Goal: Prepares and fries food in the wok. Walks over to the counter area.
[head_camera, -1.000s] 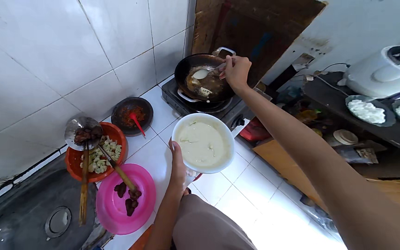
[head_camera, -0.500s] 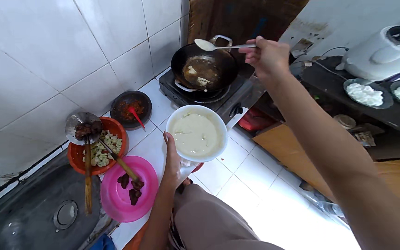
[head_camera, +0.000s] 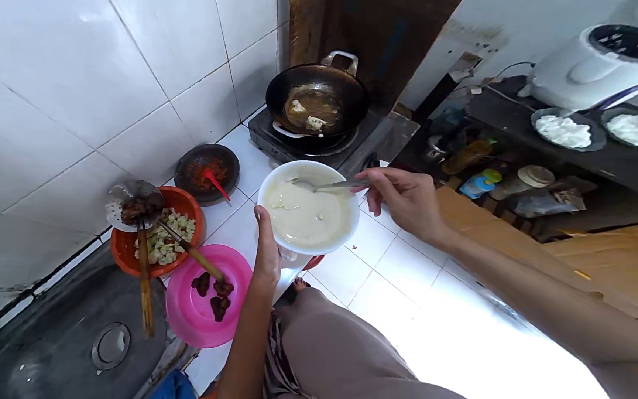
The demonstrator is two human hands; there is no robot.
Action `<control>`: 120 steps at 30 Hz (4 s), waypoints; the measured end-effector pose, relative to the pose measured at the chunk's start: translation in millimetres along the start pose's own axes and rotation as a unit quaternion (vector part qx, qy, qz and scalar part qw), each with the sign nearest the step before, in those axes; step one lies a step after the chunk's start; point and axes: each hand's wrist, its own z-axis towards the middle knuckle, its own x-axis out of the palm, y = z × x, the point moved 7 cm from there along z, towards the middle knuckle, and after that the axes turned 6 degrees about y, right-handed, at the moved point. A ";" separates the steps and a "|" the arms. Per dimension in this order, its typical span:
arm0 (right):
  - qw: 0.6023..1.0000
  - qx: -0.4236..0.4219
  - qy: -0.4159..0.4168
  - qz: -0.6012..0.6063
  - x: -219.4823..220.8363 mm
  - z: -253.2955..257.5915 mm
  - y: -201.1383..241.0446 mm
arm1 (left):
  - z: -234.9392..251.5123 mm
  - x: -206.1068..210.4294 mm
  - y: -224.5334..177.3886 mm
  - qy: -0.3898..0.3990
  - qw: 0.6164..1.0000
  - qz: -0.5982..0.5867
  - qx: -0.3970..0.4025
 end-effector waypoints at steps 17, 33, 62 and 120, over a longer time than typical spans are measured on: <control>0.965 -0.226 -0.039 -0.129 -14.0 -39.0 65.1 | -8.0 -5.5 9.1 0.033 0.999 0.001 -0.012; 0.963 -0.259 0.032 -0.073 -1.6 -46.4 37.1 | -16.1 -12.6 13.7 0.046 0.999 0.011 -0.021; 0.992 -0.122 -0.005 -0.023 -11.6 -53.8 52.8 | -17.4 -3.8 14.4 0.073 0.997 -0.019 -0.014; 0.959 0.190 -0.165 0.128 -86.9 0.6 -18.3 | 49.0 75.8 18.6 0.069 0.997 -0.010 -0.016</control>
